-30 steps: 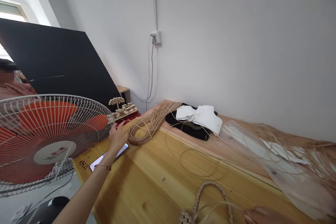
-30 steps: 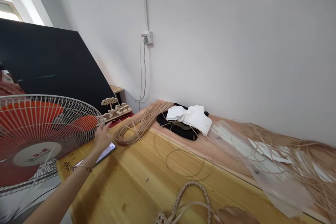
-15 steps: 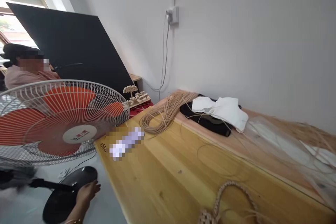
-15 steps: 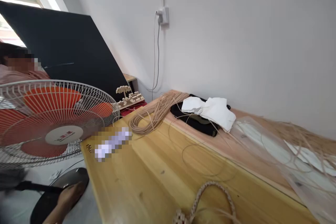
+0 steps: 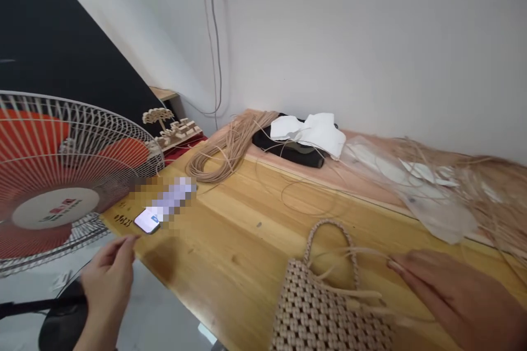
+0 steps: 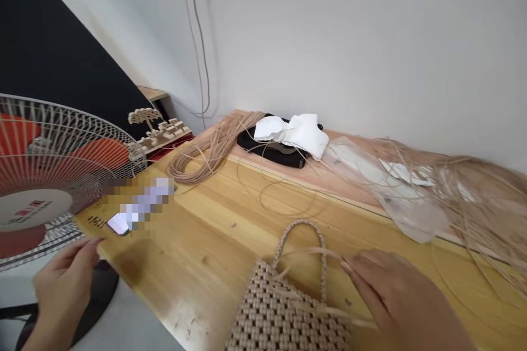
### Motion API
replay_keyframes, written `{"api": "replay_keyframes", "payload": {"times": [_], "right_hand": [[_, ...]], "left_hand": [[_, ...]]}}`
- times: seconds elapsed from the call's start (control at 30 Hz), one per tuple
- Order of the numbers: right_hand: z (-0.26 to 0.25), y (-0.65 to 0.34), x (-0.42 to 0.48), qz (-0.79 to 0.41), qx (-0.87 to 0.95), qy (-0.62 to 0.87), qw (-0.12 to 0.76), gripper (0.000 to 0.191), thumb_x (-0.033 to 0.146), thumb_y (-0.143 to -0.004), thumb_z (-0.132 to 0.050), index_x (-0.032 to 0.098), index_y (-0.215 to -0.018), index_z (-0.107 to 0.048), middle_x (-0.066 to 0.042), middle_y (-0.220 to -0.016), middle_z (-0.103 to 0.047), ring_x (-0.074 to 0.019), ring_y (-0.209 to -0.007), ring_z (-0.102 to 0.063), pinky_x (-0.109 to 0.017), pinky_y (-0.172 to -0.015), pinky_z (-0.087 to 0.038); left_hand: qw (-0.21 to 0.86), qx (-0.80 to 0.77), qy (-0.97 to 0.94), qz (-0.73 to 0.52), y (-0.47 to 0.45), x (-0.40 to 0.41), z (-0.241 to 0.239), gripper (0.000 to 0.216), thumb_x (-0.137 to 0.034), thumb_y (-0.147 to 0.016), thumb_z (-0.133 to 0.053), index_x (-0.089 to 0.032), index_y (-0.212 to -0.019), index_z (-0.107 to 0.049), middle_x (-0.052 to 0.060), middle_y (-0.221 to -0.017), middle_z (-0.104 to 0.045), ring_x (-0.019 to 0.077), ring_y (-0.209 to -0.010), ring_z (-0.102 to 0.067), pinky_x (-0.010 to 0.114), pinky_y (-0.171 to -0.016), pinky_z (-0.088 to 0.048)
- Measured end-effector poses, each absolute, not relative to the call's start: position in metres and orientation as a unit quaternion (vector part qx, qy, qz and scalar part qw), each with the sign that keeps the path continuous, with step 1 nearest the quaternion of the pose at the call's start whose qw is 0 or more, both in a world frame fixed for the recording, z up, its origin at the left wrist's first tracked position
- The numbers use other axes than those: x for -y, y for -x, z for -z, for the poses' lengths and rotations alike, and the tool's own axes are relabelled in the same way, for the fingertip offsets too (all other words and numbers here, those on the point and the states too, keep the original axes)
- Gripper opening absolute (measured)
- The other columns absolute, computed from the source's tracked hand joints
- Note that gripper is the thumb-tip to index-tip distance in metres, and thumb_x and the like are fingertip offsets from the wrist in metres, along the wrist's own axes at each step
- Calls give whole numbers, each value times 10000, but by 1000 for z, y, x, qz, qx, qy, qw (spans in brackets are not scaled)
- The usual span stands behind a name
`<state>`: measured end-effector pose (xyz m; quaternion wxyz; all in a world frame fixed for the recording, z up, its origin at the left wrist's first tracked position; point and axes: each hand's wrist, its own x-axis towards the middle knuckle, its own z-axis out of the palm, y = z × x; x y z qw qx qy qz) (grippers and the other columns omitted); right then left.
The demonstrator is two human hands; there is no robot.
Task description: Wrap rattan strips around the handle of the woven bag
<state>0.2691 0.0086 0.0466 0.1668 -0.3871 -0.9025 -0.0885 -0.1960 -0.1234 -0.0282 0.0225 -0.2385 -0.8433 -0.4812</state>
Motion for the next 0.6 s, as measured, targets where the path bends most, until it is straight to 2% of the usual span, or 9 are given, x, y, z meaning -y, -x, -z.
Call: {"api": "replay_keyframes", "payload": {"times": [0.03, 0.1, 0.17, 0.23, 0.33, 0.43, 0.6], "right_hand": [[-51, -265, -8, 94, 903, 384, 168, 503, 375, -947, -253, 239, -743, -693, -41, -752, -698, -188, -674, -640, -272, -579, -509], [-58, -259, -7, 105, 904, 376, 174, 509, 353, -947, -249, 234, -720, -688, -43, -732, -699, -182, -647, -643, -260, -548, -507], [-62, -256, -7, 109, 906, 371, 174, 513, 331, -948, -243, 226, -708, -684, -45, -722, -698, -176, -630, -643, -251, -521, -499], [-63, -255, -6, 102, 907, 372, 172, 503, 315, -948, -246, 220, -715, -682, -42, -729, -698, -174, -630, -644, -247, -508, -491], [-63, -254, -5, 57, 905, 387, 169, 493, 300, -946, -254, 217, -700, -673, -29, -699, -683, -165, -597, -627, -254, -509, -480], [-65, -252, -5, -6, 900, 409, 152, 476, 270, -937, -269, 214, -648, -644, -7, -606, -630, -152, -534, -586, -256, -499, -460], [-67, -253, -2, -30, 892, 424, 154, 462, 252, -933, -284, 214, -632, -633, -6, -599, -614, -152, -537, -572, -261, -509, -446]], "left_hand": [[-21, 831, 271, 486, 179, 112, 22, 329, -573, -700, -508, -268, -802, -579, -24, -666, -614, 195, -596, -543, 306, -502, -465], [-125, 796, 353, 476, 137, 89, 10, 378, -596, -705, -507, -246, -791, -620, -1, -679, -632, 190, -581, -546, 309, -514, -478], [-234, 745, 441, 441, 93, 69, 1, 384, -586, -690, -563, -239, -819, -667, 14, -714, -660, 197, -649, -596, 305, -596, -514], [-390, 635, 561, 362, 55, 53, -4, 406, -536, -751, -556, -246, -1020, -645, 45, -960, -668, 217, -882, -608, 322, -774, -509], [-486, 520, 660, 241, 24, 42, -3, 535, -509, -717, -639, -242, -1173, -557, 70, -1187, -563, 242, -1088, -503, 366, -958, -393], [-566, 482, 644, 182, 19, 40, 4, 643, -468, -616, -742, -218, -1166, -521, 72, -1151, -554, 247, -1050, -492, 360, -918, -391], [-722, 438, 494, 208, 20, 51, 9, 517, -328, -565, -790, -187, -956, -482, 12, -914, -556, 185, -892, -506, 281, -757, -400]]}}
